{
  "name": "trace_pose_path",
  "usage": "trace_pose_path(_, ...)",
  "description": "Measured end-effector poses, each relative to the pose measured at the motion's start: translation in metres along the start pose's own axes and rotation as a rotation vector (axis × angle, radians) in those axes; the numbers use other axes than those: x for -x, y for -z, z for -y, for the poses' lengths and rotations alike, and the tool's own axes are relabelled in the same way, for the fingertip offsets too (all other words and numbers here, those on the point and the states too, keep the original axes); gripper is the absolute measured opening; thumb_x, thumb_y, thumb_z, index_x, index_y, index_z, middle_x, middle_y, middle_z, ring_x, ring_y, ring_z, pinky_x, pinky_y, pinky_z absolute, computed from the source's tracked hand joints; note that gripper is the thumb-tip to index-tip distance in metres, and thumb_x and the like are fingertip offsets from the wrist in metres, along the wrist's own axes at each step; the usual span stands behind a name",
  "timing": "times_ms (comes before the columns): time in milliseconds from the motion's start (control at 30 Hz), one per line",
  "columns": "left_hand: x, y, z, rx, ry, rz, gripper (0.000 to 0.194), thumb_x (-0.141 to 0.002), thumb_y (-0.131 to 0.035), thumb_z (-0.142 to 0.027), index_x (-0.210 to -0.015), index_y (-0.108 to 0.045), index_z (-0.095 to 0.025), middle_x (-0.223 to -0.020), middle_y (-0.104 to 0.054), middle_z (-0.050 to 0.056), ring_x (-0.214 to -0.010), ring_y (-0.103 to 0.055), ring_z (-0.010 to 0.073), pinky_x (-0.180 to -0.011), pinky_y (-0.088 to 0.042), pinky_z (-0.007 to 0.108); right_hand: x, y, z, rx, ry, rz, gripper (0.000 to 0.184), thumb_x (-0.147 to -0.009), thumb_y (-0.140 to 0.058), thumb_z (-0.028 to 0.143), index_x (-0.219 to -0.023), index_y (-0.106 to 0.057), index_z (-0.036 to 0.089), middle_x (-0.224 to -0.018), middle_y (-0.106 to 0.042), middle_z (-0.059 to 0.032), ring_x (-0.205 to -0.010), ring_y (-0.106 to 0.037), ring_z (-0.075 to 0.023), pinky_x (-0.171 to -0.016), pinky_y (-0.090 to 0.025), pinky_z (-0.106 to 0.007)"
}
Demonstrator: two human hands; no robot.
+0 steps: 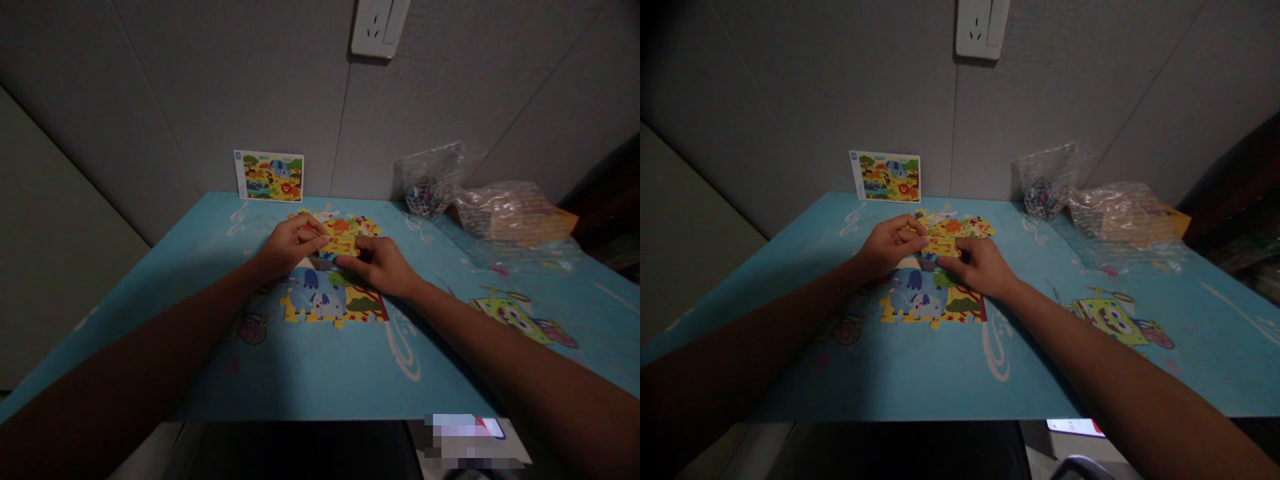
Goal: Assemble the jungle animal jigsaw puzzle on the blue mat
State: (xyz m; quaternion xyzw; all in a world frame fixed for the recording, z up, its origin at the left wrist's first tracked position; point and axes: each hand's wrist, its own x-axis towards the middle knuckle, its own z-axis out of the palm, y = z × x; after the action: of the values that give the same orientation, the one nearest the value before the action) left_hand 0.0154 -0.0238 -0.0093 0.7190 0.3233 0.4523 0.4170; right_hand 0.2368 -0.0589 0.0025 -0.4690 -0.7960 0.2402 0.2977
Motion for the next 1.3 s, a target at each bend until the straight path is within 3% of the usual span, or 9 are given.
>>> trace_pose_path(133,-0.011,0.028,0.019,-0.201,0.014,-0.331,0.027,-0.085,-0.067,-0.033,-0.105,-0.063,-0.017,-0.096,-0.076,0.009,-0.093,-0.071,0.0222,-0.086,-0.056,0.039,-0.001,0.003,-0.01,-0.014,-0.086,-0.116,0.038,-0.085,-0.064,0.05,-0.066,-0.053,0.019,-0.059,-0.047,0.0005,-0.056,-0.038,-0.0123,-0.055,-0.023,-0.03)
trace_pose_path(200,-0.013,0.04,0.027,-0.471,0.062,-0.379,0.039,-0.079,-0.074,-0.032,-0.114,-0.065,-0.017,-0.115,-0.073,0.012,-0.11,-0.065,0.028,-0.1,-0.05,0.048,-0.003,0.005,-0.013,-0.009,-0.127,-0.163,0.039,-0.084,-0.067,0.047,-0.062,-0.05,0.02,-0.058,-0.044,0.0009,-0.056,-0.036,-0.012,-0.055,-0.023,-0.03)
trace_pose_path(333,-0.012,0.042,0.028,-0.771,0.185,-0.205,0.072,-0.069,-0.084,-0.041,-0.134,-0.062,-0.021,-0.13,-0.066,0.015,-0.132,-0.048,0.0412,-0.112,-0.033,0.062,-0.005,0.005,-0.014,0.008,-0.164,-0.193,0.04,-0.083,-0.069,0.044,-0.06,-0.047,0.021,-0.056,-0.043,0.0015,-0.055,-0.035,-0.0118,-0.055,-0.023,-0.031)
trace_pose_path(433,-0.01,0.032,0.023,-0.853,0.2,-0.096,0.07,-0.072,-0.082,-0.043,-0.136,-0.063,-0.025,-0.129,-0.063,0.014,-0.135,-0.043,0.0427,-0.111,-0.032,0.063,-0.006,0.003,-0.013,0.0,-0.17,-0.158,0.039,-0.083,-0.069,0.046,-0.061,-0.05,0.02,-0.056,-0.045,0.0014,-0.054,-0.036,-0.0117,-0.054,-0.022,-0.031)
trace_pose_path(567,-0.011,0.027,0.019,-0.85,0.169,-0.132,0.064,-0.073,-0.081,-0.042,-0.132,-0.067,-0.024,-0.122,-0.064,0.013,-0.129,-0.047,0.0405,-0.109,-0.036,0.061,-0.006,0.0,-0.014,-0.021,-0.166,-0.149,0.04,-0.082,-0.068,0.049,-0.06,-0.05,0.02,-0.054,-0.045,0.0018,-0.052,-0.036,-0.011,-0.051,-0.021,-0.029)
trace_pose_path(667,-0.01,0.027,0.017,-0.773,0.059,-0.245,0.063,-0.072,-0.083,-0.039,-0.129,-0.068,-0.019,-0.119,-0.065,0.013,-0.123,-0.05,0.0374,-0.106,-0.04,0.056,-0.007,-0.001,-0.014,-0.062,-0.191,-0.144,0.04,-0.081,-0.068,0.05,-0.061,-0.053,0.019,-0.054,-0.048,0.001,-0.051,-0.037,-0.0109,-0.049,-0.022,-0.029)
trace_pose_path(767,-0.006,0.02,0.01,-0.686,-0.16,-0.294,0.061,-0.074,-0.082,-0.035,-0.13,-0.065,-0.016,-0.122,-0.066,0.013,-0.118,-0.053,0.0325,-0.107,-0.042,0.051,-0.008,-0.001,-0.013,-0.116,-0.244,-0.172,0.042,-0.078,-0.07,0.053,-0.061,-0.053,0.019,-0.055,-0.049,0.0006,-0.051,-0.037,-0.0105,-0.048,-0.023,-0.029)
trace_pose_path(933,0.001,0.007,-0.003,-0.623,-0.495,-0.05,0.05,-0.084,-0.074,-0.028,-0.132,-0.062,-0.021,-0.127,-0.068,0.009,-0.117,-0.059,0.026,-0.107,-0.043,0.044,-0.006,-0.002,-0.006,-0.282,-0.224,-0.141,0.055,-0.072,-0.07,0.069,-0.059,-0.046,0.021,-0.051,-0.041,0.0037,-0.05,-0.033,-0.0093,-0.047,-0.022,-0.027)
trace_pose_path(1300,0.002,0.002,0.001,-0.557,-0.492,0.025,0.049,-0.08,-0.081,-0.03,-0.128,-0.068,-0.023,-0.119,-0.06,0.011,-0.112,-0.06,0.0248,-0.1,-0.051,0.042,-0.008,-0.006,-0.009,-0.327,-0.214,-0.176,0.057,-0.067,-0.07,0.073,-0.061,-0.045,0.022,-0.051,-0.043,0.0048,-0.048,-0.033,-0.0081,-0.045,-0.023,-0.025)
